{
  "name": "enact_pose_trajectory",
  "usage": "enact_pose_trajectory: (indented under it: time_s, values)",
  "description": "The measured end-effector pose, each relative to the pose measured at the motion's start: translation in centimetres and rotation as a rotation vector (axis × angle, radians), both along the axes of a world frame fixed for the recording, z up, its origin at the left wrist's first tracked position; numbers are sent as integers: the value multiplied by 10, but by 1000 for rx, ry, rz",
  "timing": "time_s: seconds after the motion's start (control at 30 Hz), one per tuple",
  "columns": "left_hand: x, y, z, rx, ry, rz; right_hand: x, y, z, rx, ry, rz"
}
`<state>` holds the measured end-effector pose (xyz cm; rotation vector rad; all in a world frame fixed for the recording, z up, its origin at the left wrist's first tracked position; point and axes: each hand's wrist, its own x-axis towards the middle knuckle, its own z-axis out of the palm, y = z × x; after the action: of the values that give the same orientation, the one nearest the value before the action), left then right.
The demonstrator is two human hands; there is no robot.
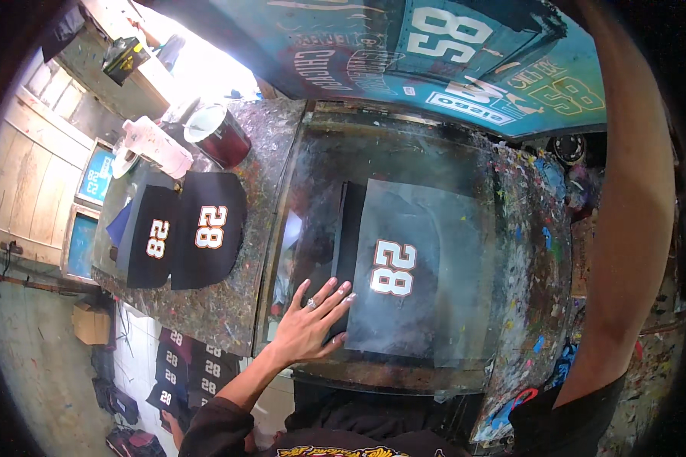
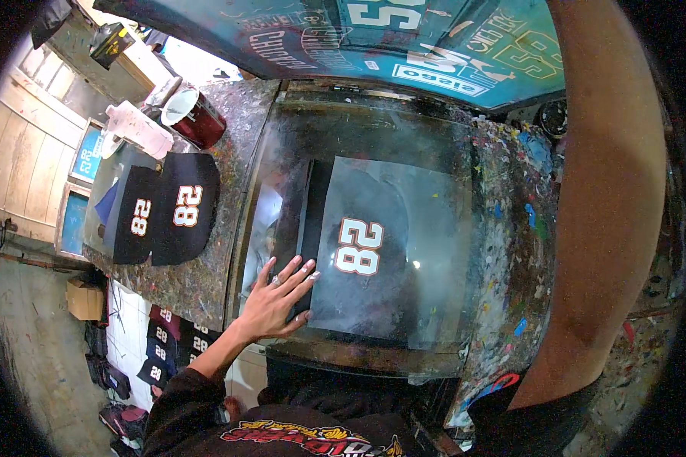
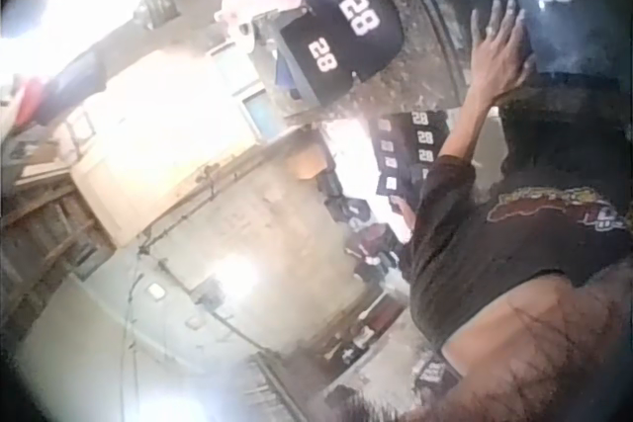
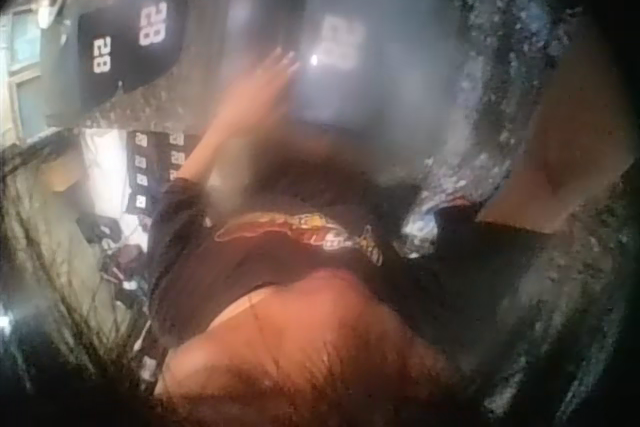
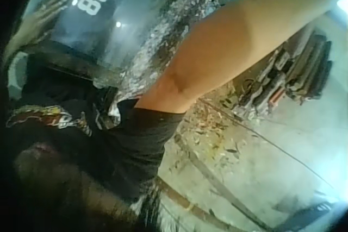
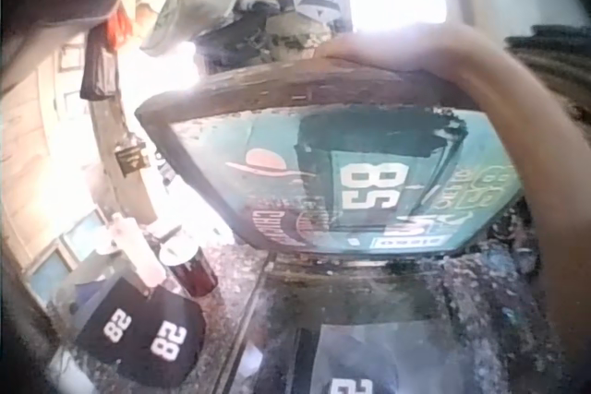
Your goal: The person performs screen printing on hat components by placing them under a mesh screen, applying ink with a squeegee, and then cleaning the screen with a blue cloth and liquid from a bottle.
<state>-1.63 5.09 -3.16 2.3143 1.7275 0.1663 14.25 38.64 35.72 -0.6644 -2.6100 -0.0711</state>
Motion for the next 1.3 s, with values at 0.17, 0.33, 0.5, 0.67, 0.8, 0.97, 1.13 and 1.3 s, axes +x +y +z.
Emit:
enact_pose_trajectory:
  time_s: [0.17,0.33,0.5,0.67,0.8,0.97,1.13,1.3]
  values:
    - [1,-4,0,17,-38,0,-1,0,-2,26,-12,-29]
    - [136,24,53,15,-147,349,5,4,-3,127,-92,-122]
    - [135,89,106,365,-1017,58,6,-61,-17,89,-29,-259]
    - [-2,50,231,935,235,631,31,-161,-109,135,68,-263]
    - [-30,-13,120,417,152,256,52,-220,-218,-84,-124,-205]
    - [-15,-54,33,311,-67,301,65,-225,-322,-592,-304,-36]
    - [-10,-51,27,242,-50,309,48,-189,-359,-65,-49,-110]
    - [-9,-46,21,251,-67,299,56,-150,-356,-229,-144,-5]
